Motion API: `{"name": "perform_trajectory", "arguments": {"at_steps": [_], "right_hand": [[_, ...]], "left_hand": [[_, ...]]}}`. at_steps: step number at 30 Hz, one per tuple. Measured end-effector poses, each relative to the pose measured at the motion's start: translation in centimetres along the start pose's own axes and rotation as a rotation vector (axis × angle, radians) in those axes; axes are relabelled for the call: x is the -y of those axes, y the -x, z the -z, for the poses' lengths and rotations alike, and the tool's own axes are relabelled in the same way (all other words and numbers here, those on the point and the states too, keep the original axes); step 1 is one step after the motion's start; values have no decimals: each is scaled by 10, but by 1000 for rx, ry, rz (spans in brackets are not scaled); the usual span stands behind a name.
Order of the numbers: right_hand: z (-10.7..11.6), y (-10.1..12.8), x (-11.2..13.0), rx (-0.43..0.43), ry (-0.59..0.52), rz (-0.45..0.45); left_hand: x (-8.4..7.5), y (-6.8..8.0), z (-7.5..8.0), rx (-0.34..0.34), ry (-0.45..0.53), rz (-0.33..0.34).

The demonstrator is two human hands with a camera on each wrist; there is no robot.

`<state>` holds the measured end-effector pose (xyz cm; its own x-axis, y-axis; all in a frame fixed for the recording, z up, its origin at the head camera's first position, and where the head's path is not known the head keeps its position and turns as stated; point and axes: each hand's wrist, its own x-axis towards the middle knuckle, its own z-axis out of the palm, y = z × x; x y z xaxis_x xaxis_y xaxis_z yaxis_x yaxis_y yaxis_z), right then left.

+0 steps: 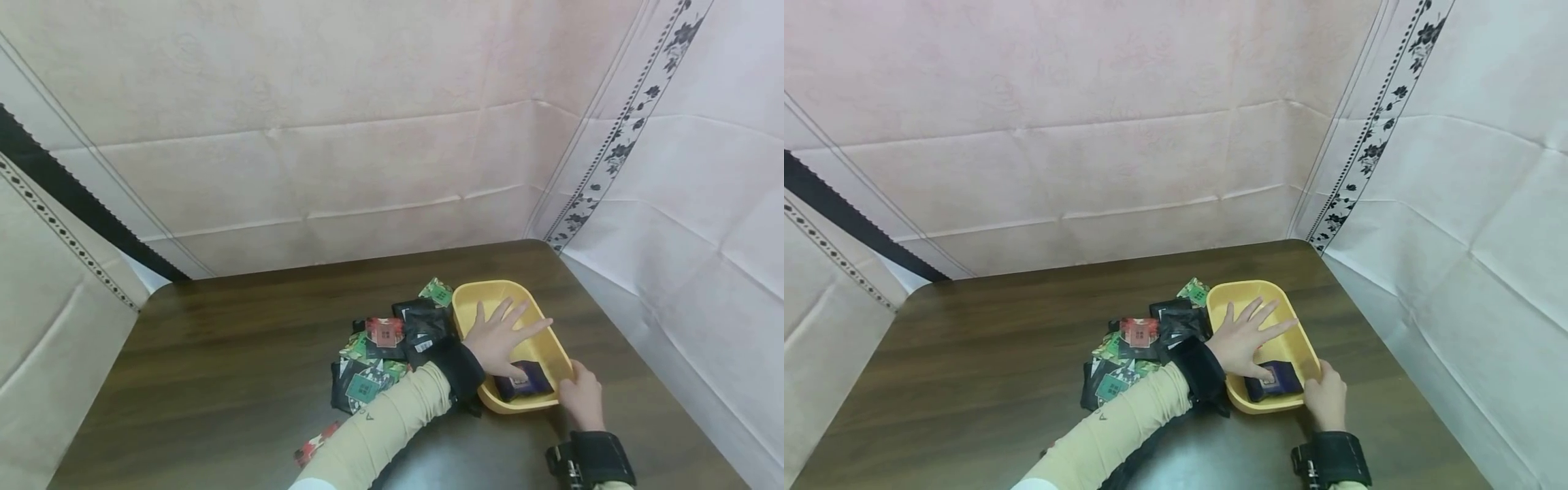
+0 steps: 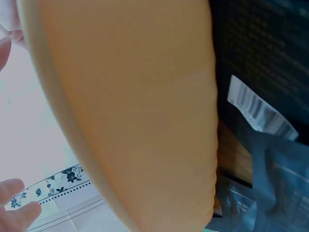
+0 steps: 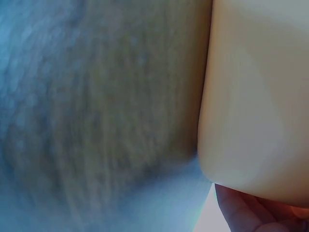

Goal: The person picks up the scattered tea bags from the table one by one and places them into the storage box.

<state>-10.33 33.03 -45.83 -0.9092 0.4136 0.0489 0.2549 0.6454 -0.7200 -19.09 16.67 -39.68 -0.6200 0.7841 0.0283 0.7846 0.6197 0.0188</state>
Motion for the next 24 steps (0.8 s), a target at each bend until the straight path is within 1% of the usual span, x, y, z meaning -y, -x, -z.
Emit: {"name": "perform_trajectory", "arguments": {"at_steps": [3, 5, 9, 11, 14, 17, 20, 24], "right_hand": [[-1, 0, -1, -10, 4, 12], [-1, -1, -2, -9, 5, 18], [-1, -1, -4, -3, 3, 17], [-1, -1, -3, 8, 0, 14], [-1, 0, -4, 10, 1, 11], [0, 0, -4, 6, 0, 15], [2, 1, -3, 7, -3, 15], [2, -1, -1, 21, -1, 8]], "left_hand": [[3, 3, 2, 5, -14, 14], [6, 5, 2, 7, -6, 28], [20, 12, 1, -23, 6, 36], [33, 21, -1, -46, 28, 51], [57, 39, -4, -78, 23, 81], [84, 58, -10, -95, 6, 124], [108, 77, -14, -87, -6, 182], [132, 99, -21, -40, 33, 280]]}}
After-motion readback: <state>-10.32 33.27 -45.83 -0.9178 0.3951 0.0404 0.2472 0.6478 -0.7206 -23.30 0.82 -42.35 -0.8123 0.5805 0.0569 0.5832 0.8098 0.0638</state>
